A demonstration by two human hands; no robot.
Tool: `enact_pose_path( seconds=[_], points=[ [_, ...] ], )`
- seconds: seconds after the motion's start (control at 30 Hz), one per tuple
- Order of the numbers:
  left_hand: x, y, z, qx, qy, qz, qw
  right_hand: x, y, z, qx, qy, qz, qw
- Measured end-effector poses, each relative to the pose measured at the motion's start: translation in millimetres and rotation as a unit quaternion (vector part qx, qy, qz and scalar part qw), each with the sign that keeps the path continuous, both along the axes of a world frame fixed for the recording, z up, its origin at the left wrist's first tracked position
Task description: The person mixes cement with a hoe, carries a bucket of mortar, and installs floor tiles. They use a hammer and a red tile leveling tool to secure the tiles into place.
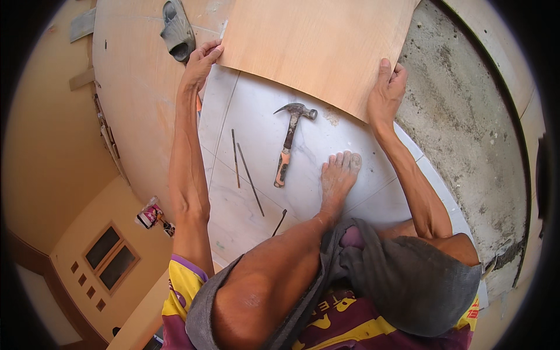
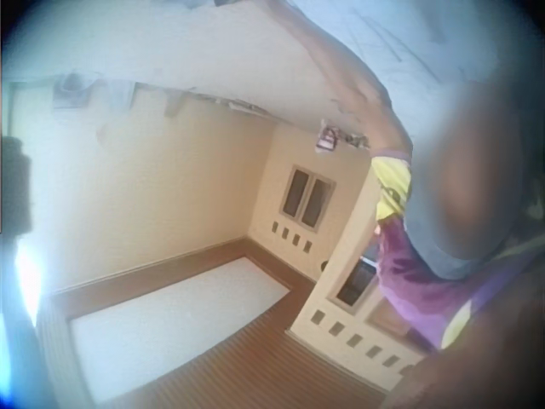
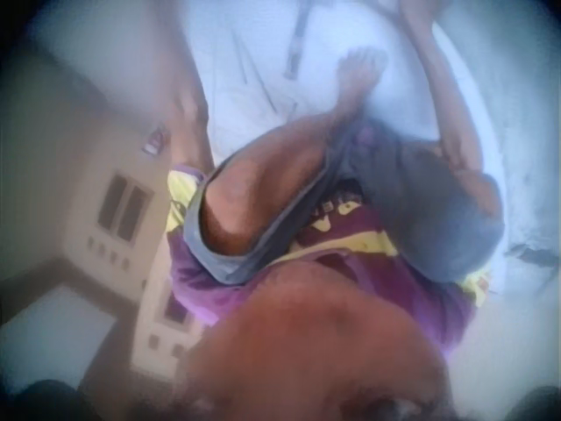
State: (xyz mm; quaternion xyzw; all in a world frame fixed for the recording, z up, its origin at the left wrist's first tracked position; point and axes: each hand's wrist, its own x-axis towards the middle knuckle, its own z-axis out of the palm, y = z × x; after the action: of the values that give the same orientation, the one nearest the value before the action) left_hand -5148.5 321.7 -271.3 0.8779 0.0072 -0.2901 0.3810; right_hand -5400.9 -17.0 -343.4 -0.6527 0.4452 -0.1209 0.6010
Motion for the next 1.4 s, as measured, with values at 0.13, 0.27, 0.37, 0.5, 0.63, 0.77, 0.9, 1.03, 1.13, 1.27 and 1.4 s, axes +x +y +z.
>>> enact_pose_path(
  seconds=[0.13, 0.27, 0.37, 0.5, 0.63, 0.77, 0.9, 1.03, 1.13, 1.27, 1.4],
  points=[
    [7.6, 3.2, -3.2, 0.04, 0.008, -0.02, 0.999, 4.7, 7.2, -2.6, -0.001, 0.021, 0.006, 1.0],
    [11.9, 4.4, -1.0, 0.043, 0.02, -0.023, 0.999, -0.9, -2.5, -9.4, -0.002, 0.037, 0.073, 0.997],
    [11.6, 6.8, 4.6, 0.029, 0.044, -0.013, 0.999, -9.8, -19.3, 0.5, 0.023, 0.069, 0.144, 0.987],
    [4.2, 31.0, -16.9, -0.014, -0.052, 0.115, 0.992, -14.0, -52.8, -2.7, 0.045, 0.092, 0.203, 0.974],
    [-50.4, 136.8, -77.3, 0.483, -0.234, 0.112, 0.836, -19.0, -58.0, 9.1, 0.112, 0.062, 0.211, 0.969],
    [-71.1, 237.2, -66.4, 0.416, -0.198, 0.132, 0.878, -44.8, -15.0, 23.7, -0.042, -0.01, 0.126, 0.991],
    [-103.1, 189.6, -56.9, 0.387, -0.207, 0.116, 0.891, -118.7, -0.8, 34.9, -0.151, -0.16, 0.38, 0.898],
    [-195.5, 103.6, -22.0, 0.291, -0.253, 0.107, 0.917, -162.0, 31.6, 31.0, -0.096, -0.206, 0.561, 0.796],
    [-264.9, 41.2, 6.4, 0.222, -0.204, 0.08, 0.95, -176.9, 53.0, 29.4, -0.044, -0.197, 0.538, 0.819],
    [-335.1, -15.3, 1.9, 0.25, -0.099, 0.059, 0.961, -170.6, 58.4, 35.1, -0.01, -0.184, 0.506, 0.842],
    [-351.1, -71.8, 10.0, 0.253, -0.031, 0.081, 0.964, -172.3, 49.6, 40.9, 0.013, -0.144, 0.513, 0.846]
  ],
)
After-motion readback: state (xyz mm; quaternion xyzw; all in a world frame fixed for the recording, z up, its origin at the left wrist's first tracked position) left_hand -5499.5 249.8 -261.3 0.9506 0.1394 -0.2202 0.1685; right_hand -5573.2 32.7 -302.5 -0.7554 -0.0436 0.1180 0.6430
